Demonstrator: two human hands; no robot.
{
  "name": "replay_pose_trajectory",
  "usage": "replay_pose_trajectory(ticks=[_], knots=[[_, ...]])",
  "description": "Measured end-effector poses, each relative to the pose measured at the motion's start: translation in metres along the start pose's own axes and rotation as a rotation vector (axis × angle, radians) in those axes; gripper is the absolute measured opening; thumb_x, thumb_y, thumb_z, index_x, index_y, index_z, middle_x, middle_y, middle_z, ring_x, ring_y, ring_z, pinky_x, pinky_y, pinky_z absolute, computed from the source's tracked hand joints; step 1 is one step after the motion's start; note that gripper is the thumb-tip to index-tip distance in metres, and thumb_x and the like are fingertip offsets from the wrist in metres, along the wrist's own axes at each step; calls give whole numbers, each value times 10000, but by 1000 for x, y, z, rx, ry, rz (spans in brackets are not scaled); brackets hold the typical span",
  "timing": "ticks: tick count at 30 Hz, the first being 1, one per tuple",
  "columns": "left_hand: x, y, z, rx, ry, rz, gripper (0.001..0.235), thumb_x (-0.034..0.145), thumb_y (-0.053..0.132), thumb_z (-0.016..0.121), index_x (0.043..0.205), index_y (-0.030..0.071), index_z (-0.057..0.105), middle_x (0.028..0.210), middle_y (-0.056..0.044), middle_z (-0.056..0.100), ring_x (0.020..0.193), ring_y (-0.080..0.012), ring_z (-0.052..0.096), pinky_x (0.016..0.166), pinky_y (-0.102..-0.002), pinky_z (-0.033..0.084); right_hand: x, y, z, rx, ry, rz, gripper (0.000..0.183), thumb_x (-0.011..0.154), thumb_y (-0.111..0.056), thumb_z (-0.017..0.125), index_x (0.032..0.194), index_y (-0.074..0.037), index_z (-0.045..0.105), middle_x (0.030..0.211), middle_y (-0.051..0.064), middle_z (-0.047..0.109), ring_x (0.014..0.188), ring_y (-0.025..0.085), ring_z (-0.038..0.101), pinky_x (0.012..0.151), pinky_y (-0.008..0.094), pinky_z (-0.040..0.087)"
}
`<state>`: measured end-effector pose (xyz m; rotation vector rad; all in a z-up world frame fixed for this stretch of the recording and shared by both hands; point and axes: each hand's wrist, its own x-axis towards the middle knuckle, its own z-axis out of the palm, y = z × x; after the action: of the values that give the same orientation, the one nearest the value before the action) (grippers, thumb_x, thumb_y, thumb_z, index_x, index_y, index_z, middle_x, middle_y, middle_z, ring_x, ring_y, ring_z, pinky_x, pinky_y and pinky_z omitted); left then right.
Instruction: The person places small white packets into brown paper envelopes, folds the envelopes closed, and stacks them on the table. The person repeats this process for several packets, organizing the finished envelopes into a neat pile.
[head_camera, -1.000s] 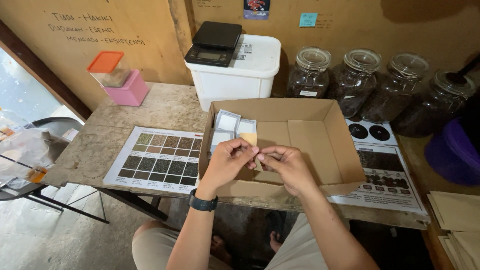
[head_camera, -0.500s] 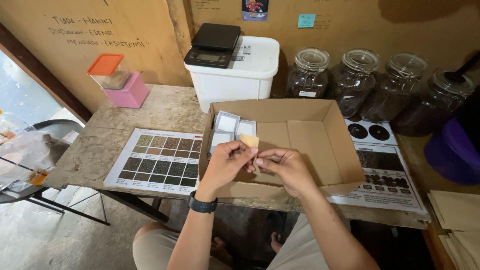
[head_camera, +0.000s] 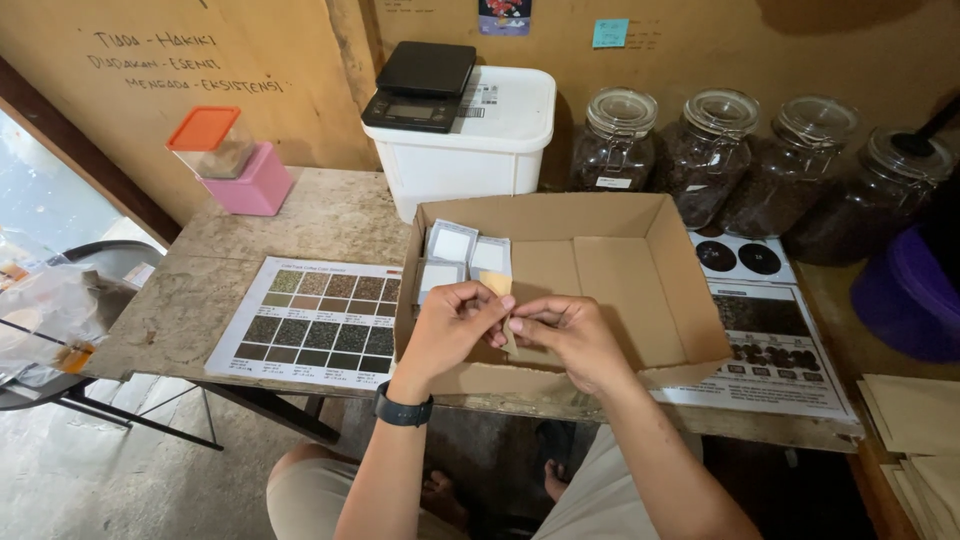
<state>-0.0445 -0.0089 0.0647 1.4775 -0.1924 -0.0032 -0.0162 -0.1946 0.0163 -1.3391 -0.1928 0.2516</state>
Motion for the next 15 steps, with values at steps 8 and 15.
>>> replay_pose_trajectory(ticks=[8, 15], knots=[[0, -4, -1, -24, -10, 15, 222, 940, 104, 712, 834, -90, 695, 630, -180, 667, 562, -218, 720, 554, -331, 640, 0, 2, -4, 21, -4, -6, 235, 821, 56, 803, 1039, 117, 742, 903, 206, 784, 769, 223, 724, 740, 393, 642], [-2, -1, -1, -5, -26, 22, 189, 956, 75, 675, 871, -92, 701, 651, -156, 659, 589, -209, 719, 572, -337, 640, 1, 4, -5, 12, -5, -10, 236, 834, 40, 797, 1053, 114, 746, 919, 195, 786, 779, 213, 716, 755, 388, 637]])
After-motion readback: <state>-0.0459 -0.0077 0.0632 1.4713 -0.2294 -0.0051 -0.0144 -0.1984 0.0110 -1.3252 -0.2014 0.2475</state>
